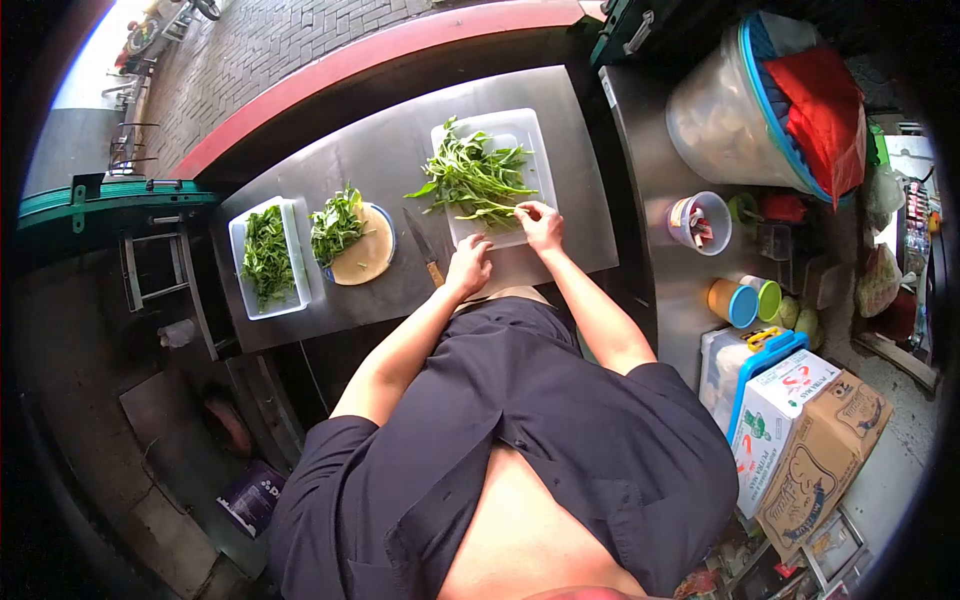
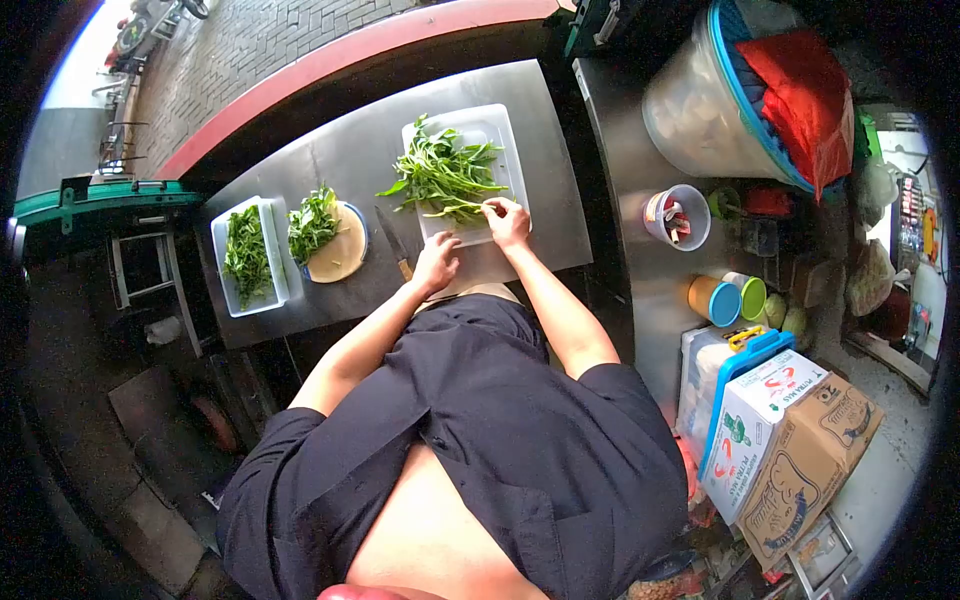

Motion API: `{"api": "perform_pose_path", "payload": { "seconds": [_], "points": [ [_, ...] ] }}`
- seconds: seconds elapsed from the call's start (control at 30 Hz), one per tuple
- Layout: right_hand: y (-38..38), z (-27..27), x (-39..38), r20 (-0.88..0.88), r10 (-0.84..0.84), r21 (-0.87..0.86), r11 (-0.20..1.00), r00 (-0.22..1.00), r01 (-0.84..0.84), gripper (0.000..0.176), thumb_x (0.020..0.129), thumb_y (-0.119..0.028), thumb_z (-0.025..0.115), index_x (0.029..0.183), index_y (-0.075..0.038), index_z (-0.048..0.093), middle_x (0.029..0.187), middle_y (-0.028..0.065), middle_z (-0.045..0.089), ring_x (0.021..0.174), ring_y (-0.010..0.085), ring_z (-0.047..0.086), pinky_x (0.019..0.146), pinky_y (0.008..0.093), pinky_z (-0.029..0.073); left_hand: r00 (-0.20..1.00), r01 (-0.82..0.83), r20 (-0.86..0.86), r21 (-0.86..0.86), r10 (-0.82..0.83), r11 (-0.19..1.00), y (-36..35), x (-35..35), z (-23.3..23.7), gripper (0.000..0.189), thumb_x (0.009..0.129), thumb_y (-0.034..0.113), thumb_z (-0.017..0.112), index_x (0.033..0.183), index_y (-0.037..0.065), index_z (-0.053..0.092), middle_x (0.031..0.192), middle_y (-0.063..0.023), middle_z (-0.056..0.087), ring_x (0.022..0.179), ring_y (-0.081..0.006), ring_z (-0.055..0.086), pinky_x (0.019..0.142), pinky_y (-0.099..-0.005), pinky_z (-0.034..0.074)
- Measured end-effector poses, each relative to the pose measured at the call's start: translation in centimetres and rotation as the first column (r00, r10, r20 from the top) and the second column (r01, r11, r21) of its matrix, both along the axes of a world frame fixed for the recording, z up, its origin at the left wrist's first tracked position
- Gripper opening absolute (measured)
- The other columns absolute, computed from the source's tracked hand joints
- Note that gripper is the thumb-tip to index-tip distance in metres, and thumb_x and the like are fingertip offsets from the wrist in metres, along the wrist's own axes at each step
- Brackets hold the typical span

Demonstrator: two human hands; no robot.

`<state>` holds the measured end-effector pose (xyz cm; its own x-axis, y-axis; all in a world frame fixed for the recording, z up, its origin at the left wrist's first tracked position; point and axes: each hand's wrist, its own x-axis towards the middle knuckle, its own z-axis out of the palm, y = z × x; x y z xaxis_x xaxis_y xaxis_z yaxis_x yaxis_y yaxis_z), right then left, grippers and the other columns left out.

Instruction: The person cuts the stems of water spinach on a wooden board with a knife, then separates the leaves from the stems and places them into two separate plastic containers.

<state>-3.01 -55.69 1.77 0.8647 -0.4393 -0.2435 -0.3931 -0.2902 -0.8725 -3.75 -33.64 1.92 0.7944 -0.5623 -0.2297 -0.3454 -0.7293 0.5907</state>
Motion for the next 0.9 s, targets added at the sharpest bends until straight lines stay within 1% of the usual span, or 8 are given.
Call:
{"api": "perform_pose_path", "payload": {
  "seconds": [0.2, 0.3, 0.37, 0.47, 0.5, 0.57, 0.77, 0.9],
  "points": [
    [-1.2, 0.7, 1.6, 0.114, -0.125, 0.358, 0.931, 0.986, 0.076, 0.016, 0.095, -0.014, 0.071, 0.104, -0.003, 0.077, 0.085, 0.0025, 0.076, 0.075, 0.0073, 0.067, 0.07, 0.0243, 0.054, 0.994, -0.063, -0.099, -0.119, 0.052, 0.991, -0.3, 1.0, -0.8, 0.041, 0.087, 0.011, 0.066, 0.128, 0.007, 0.064, 0.137, -0.0211, 0.056, 0.126, -0.0388, 0.054, 0.109, -0.0457, 0.045],
    [-0.8, 2.5, 2.1, 0.079, -0.151, 0.53, 0.843, 0.985, 0.087, 0.016, 0.099, -0.012, 0.067, 0.108, -0.001, 0.076, 0.092, 0.0033, 0.076, 0.079, 0.0074, 0.067, 0.073, 0.0223, 0.053, 0.923, -0.258, -0.344, -0.228, 0.17, 0.939, -0.9, 2.1, -0.8, 0.037, 0.093, 0.012, 0.064, 0.129, 0.005, 0.063, 0.128, -0.0165, 0.064, 0.112, -0.0303, 0.065, 0.097, -0.0406, 0.054],
    [-0.3, 3.8, 2.4, 0.063, -0.217, 0.649, 0.75, 0.974, 0.125, 0.016, 0.099, -0.014, 0.068, 0.107, -0.003, 0.076, 0.092, 0.0035, 0.077, 0.076, 0.0068, 0.066, 0.071, 0.0214, 0.052, 0.764, -0.479, -0.603, -0.294, 0.229, 0.827, -1.3, 3.4, -1.2, 0.033, 0.1, 0.013, 0.059, 0.131, 0.003, 0.062, 0.124, -0.011, 0.068, 0.1, -0.0212, 0.068, 0.088, -0.0347, 0.057],
    [0.2, 5.3, 2.4, 0.053, -0.298, 0.741, 0.651, 0.953, 0.162, 0.015, 0.099, -0.012, 0.068, 0.108, -0.003, 0.076, 0.093, 0.0039, 0.077, 0.078, 0.0085, 0.068, 0.073, 0.0224, 0.054, 0.677, -0.637, -0.691, -0.374, 0.256, 0.674, -2.5, 4.5, 2.3, 0.032, 0.104, 0.016, 0.057, 0.131, 0.001, 0.062, 0.124, -0.0099, 0.069, 0.101, -0.0178, 0.068, 0.088, -0.0325, 0.057],
    [0.5, 5.8, 2.3, 0.055, -0.293, 0.742, 0.651, 0.954, 0.158, 0.015, 0.099, -0.012, 0.068, 0.108, -0.003, 0.076, 0.093, 0.0039, 0.077, 0.078, 0.0085, 0.068, 0.073, 0.0224, 0.054, 0.627, -0.713, -0.737, -0.411, 0.252, 0.568, -2.7, 4.8, 3.3, 0.033, 0.104, 0.017, 0.057, 0.132, 0.0, 0.061, 0.124, -0.0104, 0.069, 0.101, -0.0179, 0.069, 0.087, -0.0322, 0.057],
    [0.8, 6.5, 2.4, 0.063, -0.341, 0.778, 0.605, 0.938, 0.168, 0.014, 0.1, -0.016, 0.069, 0.106, -0.006, 0.075, 0.094, 0.0038, 0.076, 0.078, 0.0077, 0.067, 0.07, 0.0205, 0.051, 0.627, -0.717, -0.737, -0.417, 0.254, 0.559, -3.2, 5.6, 4.6, 0.035, 0.106, 0.021, 0.058, 0.133, -0.001, 0.059, 0.124, -0.011, 0.069, 0.103, -0.0194, 0.069, 0.088, -0.0322, 0.057],
    [1.3, 6.0, 1.2, 0.053, -0.25, 0.715, 0.685, 0.967, 0.138, 0.015, 0.099, -0.014, 0.067, 0.109, -0.006, 0.074, 0.095, 0.0032, 0.076, 0.082, 0.0077, 0.068, 0.073, 0.022, 0.051, 0.236, -0.94, -0.969, -0.208, 0.076, 0.27, -4.6, 7.5, 5.2, 0.035, 0.104, 0.026, 0.061, 0.128, 0.0, 0.06, 0.12, -0.0145, 0.069, 0.103, -0.0239, 0.07, 0.089, -0.0342, 0.059],
    [1.7, 5.9, 0.2, 0.079, -0.147, 0.693, 0.719, 0.986, 0.052, 0.018, 0.099, -0.016, 0.067, 0.112, -0.006, 0.073, 0.098, 0.0036, 0.076, 0.086, 0.0083, 0.069, 0.076, 0.023, 0.052, 0.309, -0.906, -0.936, -0.235, 0.17, 0.353, -4.5, 7.0, 3.3, 0.031, 0.098, 0.021, 0.071, 0.12, 0.001, 0.065, 0.099, -0.0064, 0.071, 0.089, -0.018, 0.07, 0.085, -0.0341, 0.06]
  ]
}}
